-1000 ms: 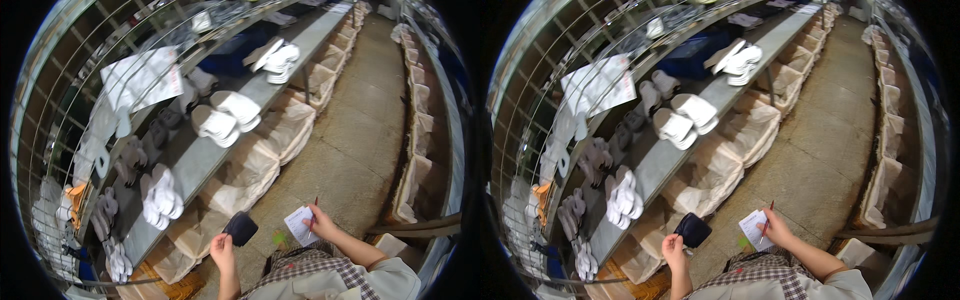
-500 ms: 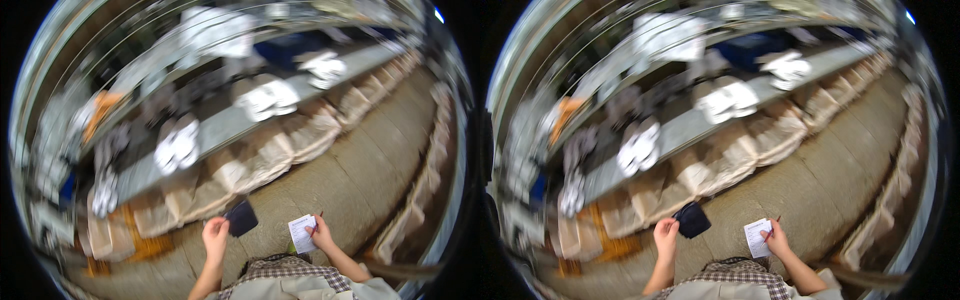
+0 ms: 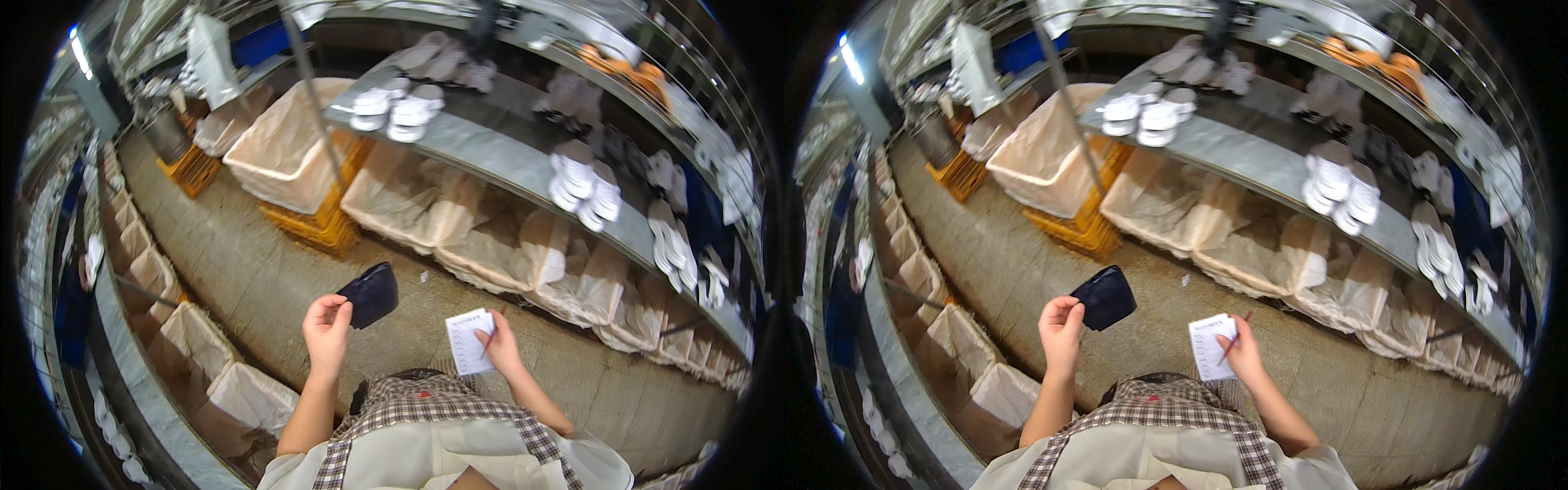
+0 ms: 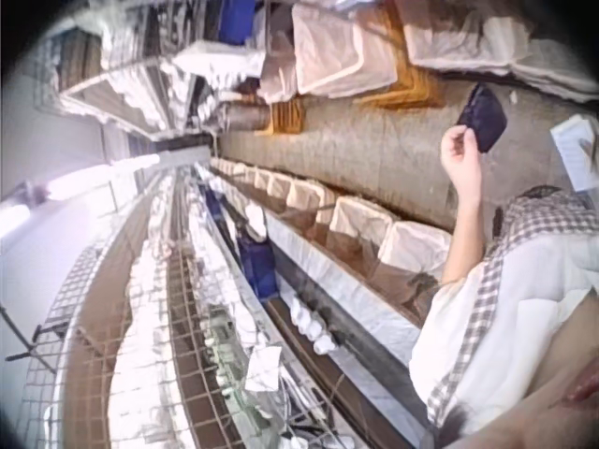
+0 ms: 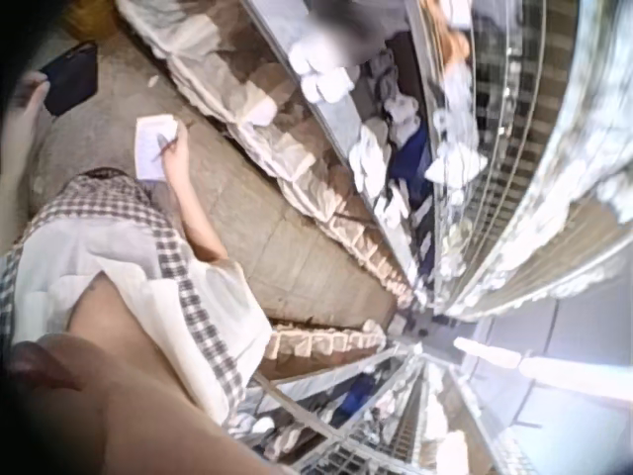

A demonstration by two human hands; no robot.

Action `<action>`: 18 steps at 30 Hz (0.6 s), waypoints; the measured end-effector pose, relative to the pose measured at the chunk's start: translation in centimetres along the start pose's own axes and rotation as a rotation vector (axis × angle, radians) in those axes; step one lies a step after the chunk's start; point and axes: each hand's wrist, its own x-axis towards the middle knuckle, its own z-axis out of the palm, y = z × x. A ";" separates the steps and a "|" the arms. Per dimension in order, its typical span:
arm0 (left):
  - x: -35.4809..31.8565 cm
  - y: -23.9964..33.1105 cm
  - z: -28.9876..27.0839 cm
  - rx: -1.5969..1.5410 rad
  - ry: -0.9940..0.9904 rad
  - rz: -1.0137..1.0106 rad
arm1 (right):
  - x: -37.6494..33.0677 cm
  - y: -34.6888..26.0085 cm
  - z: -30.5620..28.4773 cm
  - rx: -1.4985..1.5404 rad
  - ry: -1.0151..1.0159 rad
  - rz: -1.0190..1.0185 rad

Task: The person unpacks white slippers from a plastic bag, stacks them, and places them into fabric bins on a shelf. They also handle a small paper and a wallet while moving around the storage area.

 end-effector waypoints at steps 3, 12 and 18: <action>3.0 0.9 -6.9 0.031 0.170 0.025 | 4.3 -3.6 8.7 -0.061 -0.213 -0.038; 13.4 -1.7 -21.1 0.061 0.599 0.010 | 18.8 -6.0 26.7 -0.183 -0.464 -0.180; 27.0 -0.9 -28.6 0.153 0.687 0.071 | 30.5 -10.3 41.1 -0.072 -0.509 -0.141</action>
